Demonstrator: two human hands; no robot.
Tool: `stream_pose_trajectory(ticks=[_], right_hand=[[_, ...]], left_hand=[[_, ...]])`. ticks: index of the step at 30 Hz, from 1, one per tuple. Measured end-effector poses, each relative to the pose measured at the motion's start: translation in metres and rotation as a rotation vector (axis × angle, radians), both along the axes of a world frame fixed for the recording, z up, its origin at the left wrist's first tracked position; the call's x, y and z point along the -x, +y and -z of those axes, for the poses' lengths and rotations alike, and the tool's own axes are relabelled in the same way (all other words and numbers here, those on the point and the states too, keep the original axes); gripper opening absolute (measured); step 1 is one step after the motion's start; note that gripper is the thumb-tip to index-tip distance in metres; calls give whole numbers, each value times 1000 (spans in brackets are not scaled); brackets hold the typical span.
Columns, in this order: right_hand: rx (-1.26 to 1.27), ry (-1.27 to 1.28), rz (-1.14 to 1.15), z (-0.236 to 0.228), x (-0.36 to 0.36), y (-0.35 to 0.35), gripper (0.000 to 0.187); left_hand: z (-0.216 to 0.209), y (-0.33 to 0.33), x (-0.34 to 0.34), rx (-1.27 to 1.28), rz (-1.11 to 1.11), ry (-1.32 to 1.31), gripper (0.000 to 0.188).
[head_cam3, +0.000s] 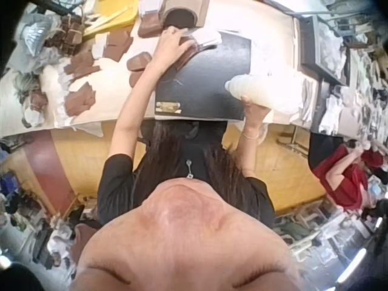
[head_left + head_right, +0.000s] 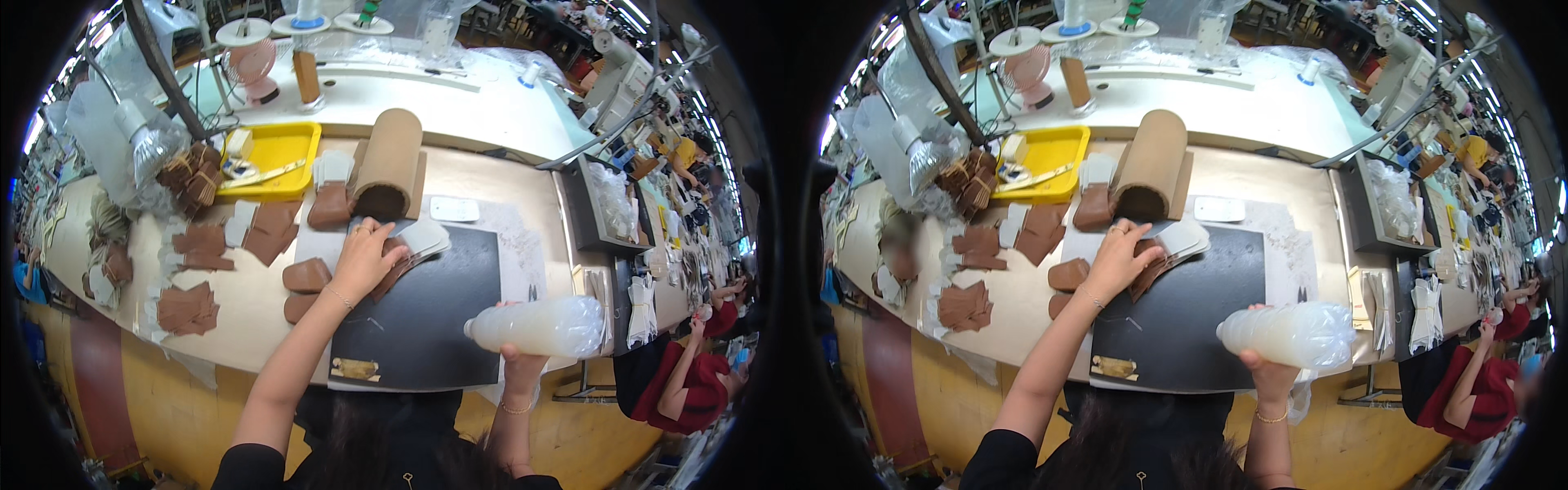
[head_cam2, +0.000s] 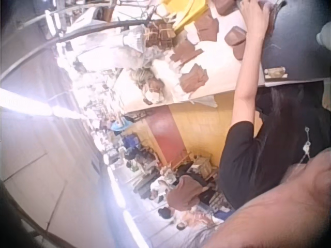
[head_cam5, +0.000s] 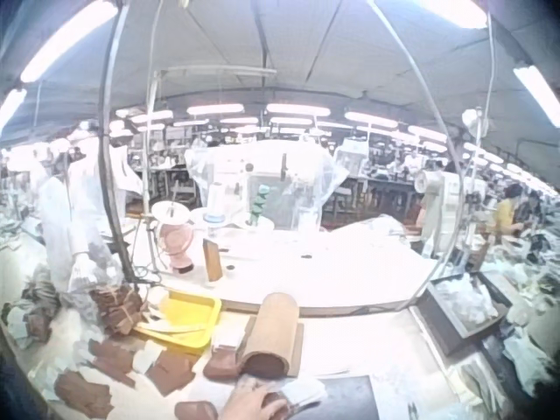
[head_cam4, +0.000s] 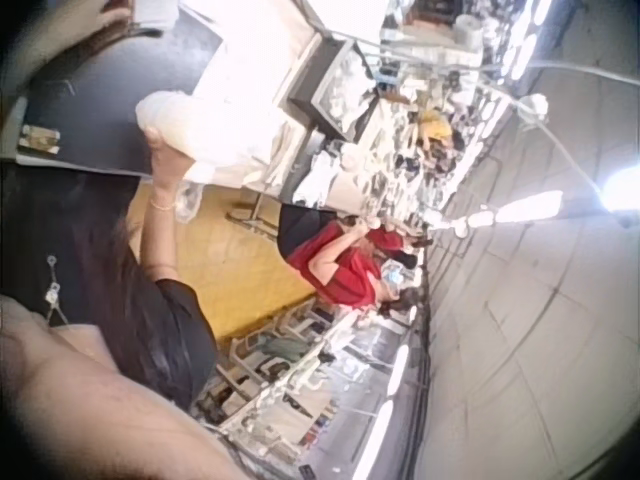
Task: The person picks up brown leather pieces and white backing sheets from a workbench, aligns them, and applies a liquid from a squeeze bottle along the edges. The person then presses the pieces together and places them on the table. The process is repeated for multiple units.
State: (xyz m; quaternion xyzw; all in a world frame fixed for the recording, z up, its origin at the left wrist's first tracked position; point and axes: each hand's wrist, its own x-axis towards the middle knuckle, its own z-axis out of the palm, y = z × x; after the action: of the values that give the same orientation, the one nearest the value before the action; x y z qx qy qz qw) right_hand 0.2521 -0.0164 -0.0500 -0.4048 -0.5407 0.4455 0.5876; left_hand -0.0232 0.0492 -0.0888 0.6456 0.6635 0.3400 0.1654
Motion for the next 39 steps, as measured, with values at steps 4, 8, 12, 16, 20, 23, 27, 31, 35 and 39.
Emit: stream_pose_trajectory(ticks=[4, 8, 12, 16, 20, 23, 27, 31, 35, 39], right_hand=[[-5, -51, -6, 1, -13, -4, 86], [59, -79, 8, 3, -22, 0, 82], [15, -70, 10, 6, -20, 4, 80], [-10, -36, -1, 4, -20, 5, 78], [-34, 23, 7, -1, -19, 8, 77], [-49, 18, 23, -3, -13, 7, 76], [-16, 5, 18, 4, -8, 2, 76], [-24, -83, -22, 19, -5, -1, 69], [30, -84, -17, 30, 2, -1, 68], [38, -130, -56, 39, 11, -3, 70]], left_hand=[[9, 2, -13, -53, -6, 165, 30], [9, -6, -20, -151, -16, 185, 19], [-8, -9, -15, -168, -1, -25, 13], [-33, -20, -7, -168, 4, -362, 18], [-36, -52, -25, 221, 150, -657, 23], [-20, -71, -49, 458, 150, -445, 34], [3, -93, -57, 523, 104, -488, 36], [20, -107, -57, 439, 86, -438, 35], [26, -104, -57, 519, 47, -516, 36], [21, -102, -56, 466, 60, -448, 35]])
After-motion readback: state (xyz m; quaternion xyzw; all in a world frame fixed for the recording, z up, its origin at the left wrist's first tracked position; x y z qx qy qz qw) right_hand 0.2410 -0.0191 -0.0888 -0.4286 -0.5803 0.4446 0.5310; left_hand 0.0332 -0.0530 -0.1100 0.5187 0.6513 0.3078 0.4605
